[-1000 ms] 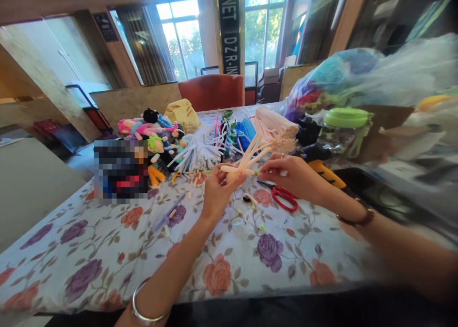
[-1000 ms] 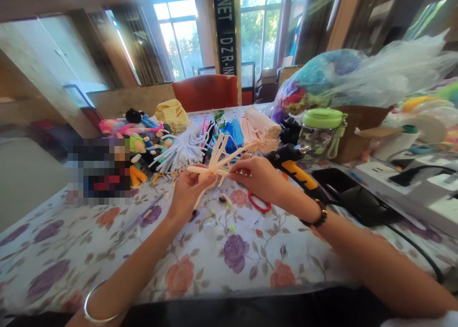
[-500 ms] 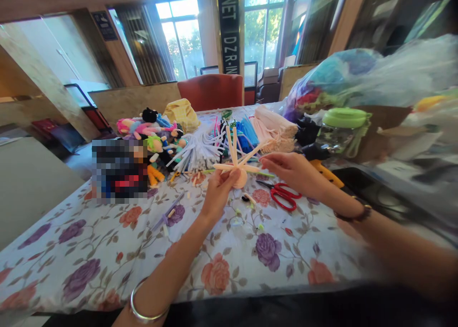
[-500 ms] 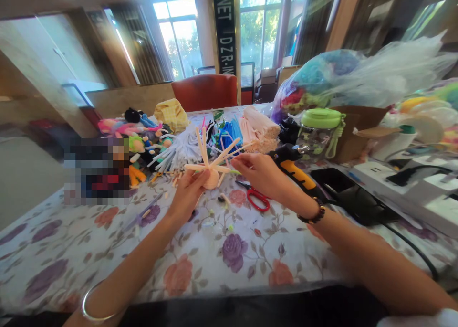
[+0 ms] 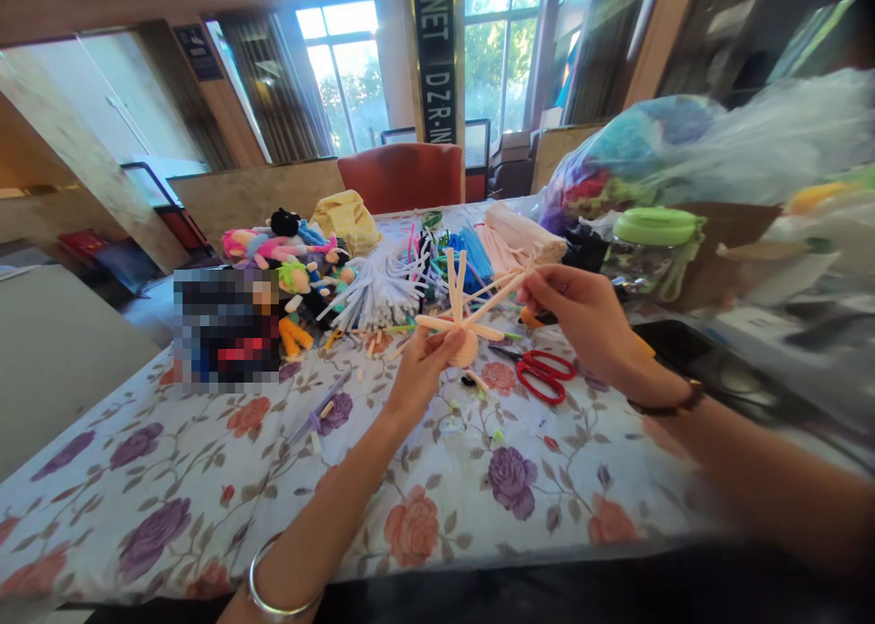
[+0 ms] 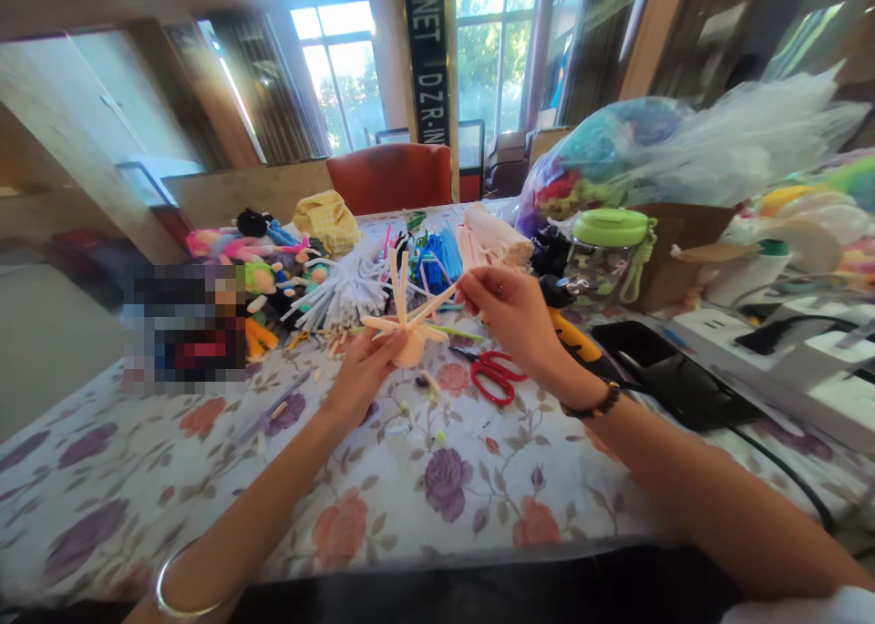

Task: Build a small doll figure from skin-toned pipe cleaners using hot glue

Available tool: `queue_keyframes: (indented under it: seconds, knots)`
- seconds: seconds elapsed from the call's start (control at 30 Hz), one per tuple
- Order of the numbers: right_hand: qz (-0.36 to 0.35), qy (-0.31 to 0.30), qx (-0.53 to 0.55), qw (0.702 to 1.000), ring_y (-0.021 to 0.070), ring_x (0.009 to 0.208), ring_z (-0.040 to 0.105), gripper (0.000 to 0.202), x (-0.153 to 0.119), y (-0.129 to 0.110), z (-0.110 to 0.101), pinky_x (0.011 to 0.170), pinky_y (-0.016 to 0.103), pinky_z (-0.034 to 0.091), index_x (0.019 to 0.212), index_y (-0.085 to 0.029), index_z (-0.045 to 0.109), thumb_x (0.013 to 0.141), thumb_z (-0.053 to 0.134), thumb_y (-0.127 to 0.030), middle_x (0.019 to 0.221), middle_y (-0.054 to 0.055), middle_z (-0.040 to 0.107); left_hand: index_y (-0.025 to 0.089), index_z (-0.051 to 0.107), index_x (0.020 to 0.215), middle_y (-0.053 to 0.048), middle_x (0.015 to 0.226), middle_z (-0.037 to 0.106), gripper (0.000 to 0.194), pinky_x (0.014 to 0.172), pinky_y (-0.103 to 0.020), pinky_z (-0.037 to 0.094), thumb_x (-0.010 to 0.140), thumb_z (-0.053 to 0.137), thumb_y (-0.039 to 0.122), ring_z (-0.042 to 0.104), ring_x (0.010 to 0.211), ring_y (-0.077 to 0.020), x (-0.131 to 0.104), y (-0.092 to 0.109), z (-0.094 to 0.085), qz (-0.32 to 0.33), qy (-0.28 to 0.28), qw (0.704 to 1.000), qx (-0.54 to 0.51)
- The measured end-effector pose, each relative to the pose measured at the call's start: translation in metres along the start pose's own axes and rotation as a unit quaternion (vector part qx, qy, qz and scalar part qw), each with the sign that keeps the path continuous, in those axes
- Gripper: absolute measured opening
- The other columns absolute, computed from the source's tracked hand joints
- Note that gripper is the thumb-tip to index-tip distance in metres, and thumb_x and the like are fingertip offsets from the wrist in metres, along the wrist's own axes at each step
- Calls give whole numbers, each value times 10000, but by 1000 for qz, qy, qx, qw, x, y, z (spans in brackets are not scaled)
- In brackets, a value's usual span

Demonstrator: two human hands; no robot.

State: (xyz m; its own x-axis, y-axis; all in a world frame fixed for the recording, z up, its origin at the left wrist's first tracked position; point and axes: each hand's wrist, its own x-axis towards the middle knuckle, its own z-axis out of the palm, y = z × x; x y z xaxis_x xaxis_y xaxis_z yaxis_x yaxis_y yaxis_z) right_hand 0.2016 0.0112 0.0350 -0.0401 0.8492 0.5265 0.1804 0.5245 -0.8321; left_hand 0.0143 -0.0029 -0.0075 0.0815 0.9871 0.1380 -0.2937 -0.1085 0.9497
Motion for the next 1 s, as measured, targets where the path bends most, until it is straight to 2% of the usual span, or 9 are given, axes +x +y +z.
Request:
queue_keyframes:
  seconds: [0.17, 0.27, 0.33, 0.43, 0.53, 0.67, 0.8, 0.9, 1.0]
  knots:
    - [-15, 120, 111, 986, 140, 746, 559, 147, 9, 5, -8, 739, 296, 466, 727, -247, 612, 791, 613, -379, 827, 8, 626, 155, 566, 944, -12, 782, 670, 414, 658, -248, 478, 645, 734, 388, 612, 709, -123, 0, -1, -1, -5, 14, 1000, 9]
    - [-9, 130, 141, 981, 161, 930, 587, 96, 13, 4, -10, 887, 334, 453, 758, -244, 608, 787, 612, -335, 1101, 12, 632, 157, 562, 943, -11, 777, 669, 404, 660, -246, 471, 654, 730, 383, 609, 709, -120, 0, -2, -2, -7, 10, 1000, 10]
    - [-3, 117, 166, 979, 169, 1002, 583, 109, 14, 2, -12, 921, 350, 449, 763, -239, 586, 802, 588, -341, 1159, 17, 615, 161, 563, 931, -7, 770, 670, 389, 660, -239, 464, 654, 734, 374, 606, 704, -116, 1, -2, -2, -6, 12, 1000, 8]
    - [5, 92, 175, 980, 163, 878, 612, 153, 14, 1, -13, 838, 350, 489, 770, -238, 558, 822, 557, -382, 940, 30, 652, 169, 575, 899, -10, 781, 681, 373, 655, -229, 450, 634, 751, 366, 604, 698, -112, 1, -2, -3, -1, 21, 1000, 13]
    - [-2, 46, 114, 992, 150, 698, 591, 193, 11, 0, -13, 714, 326, 500, 772, -234, 583, 815, 571, -421, 741, 19, 620, 173, 578, 888, -20, 830, 696, 375, 664, -220, 442, 617, 767, 351, 606, 707, -105, 3, -2, -3, 13, 25, 999, 23]
    - [-44, -30, -43, 998, 175, 757, 618, 201, 4, 0, -7, 724, 326, 498, 803, -227, 661, 816, 580, -410, 794, 27, 674, 168, 569, 888, -32, 868, 704, 369, 700, -221, 448, 621, 767, 327, 628, 754, -116, 3, -3, -4, 32, 15, 999, 28]
    - [-116, -85, -179, 973, 188, 847, 638, 184, -2, 2, 2, 782, 330, 488, 888, -213, 699, 844, 550, -312, 941, 46, 705, 167, 549, 901, -25, 838, 707, 377, 682, -221, 462, 625, 762, 309, 641, 734, -125, 1, -1, -2, 21, -7, 999, 30]
    - [-131, -141, -204, 960, 167, 823, 641, 216, -3, 4, 6, 743, 293, 483, 912, -205, 703, 871, 504, -278, 952, 46, 706, 171, 518, 925, -25, 843, 712, 423, 665, -229, 473, 613, 770, 307, 647, 713, -130, -2, 3, 2, -3, -31, 999, 27]
    - [-116, -205, -194, 952, 144, 756, 628, 191, -4, 4, 8, 691, 258, 469, 861, -198, 706, 853, 525, -260, 863, 23, 711, 171, 504, 937, -26, 818, 716, 448, 650, -233, 476, 609, 774, 314, 649, 692, -133, -4, 5, 5, -17, -55, 998, 25]
